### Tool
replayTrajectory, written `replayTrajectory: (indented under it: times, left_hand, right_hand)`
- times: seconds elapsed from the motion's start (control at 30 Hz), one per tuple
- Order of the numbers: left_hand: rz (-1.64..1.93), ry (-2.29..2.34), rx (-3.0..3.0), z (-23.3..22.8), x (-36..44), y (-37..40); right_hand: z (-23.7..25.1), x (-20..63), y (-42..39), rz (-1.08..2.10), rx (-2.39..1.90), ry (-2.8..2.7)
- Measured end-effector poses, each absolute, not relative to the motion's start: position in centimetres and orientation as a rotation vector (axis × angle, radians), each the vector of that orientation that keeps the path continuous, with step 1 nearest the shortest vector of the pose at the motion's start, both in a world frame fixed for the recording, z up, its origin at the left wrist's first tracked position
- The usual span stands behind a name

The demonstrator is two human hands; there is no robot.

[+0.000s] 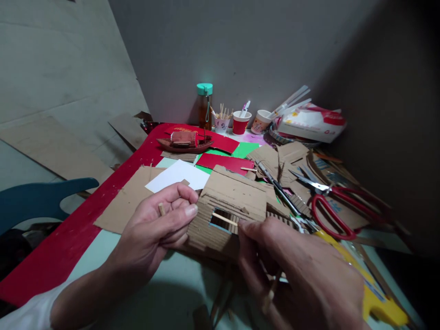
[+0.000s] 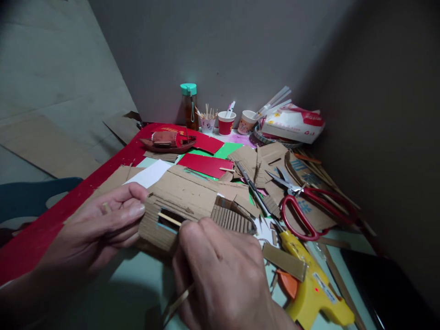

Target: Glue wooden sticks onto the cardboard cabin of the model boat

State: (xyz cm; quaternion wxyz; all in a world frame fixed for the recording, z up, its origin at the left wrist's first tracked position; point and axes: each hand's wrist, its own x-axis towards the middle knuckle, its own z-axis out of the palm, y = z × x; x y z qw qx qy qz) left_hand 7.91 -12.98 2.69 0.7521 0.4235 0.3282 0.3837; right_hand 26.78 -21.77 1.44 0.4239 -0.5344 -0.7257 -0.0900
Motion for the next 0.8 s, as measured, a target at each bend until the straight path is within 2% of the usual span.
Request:
replayTrajectory:
  times: [0.53, 0.8]
  left_hand:
    - [0.770, 0.928, 1.027, 3.41, 8.05, -13.43]
    - [0.727, 0.976, 1.088, 3.32, 8.25, -13.82]
  right_hand:
    - [1.18, 26.71, -21.41, -0.246, -1.319, -1.800]
    - [1.27, 26.77, -21.11, -0.123, -1.329, -1.860]
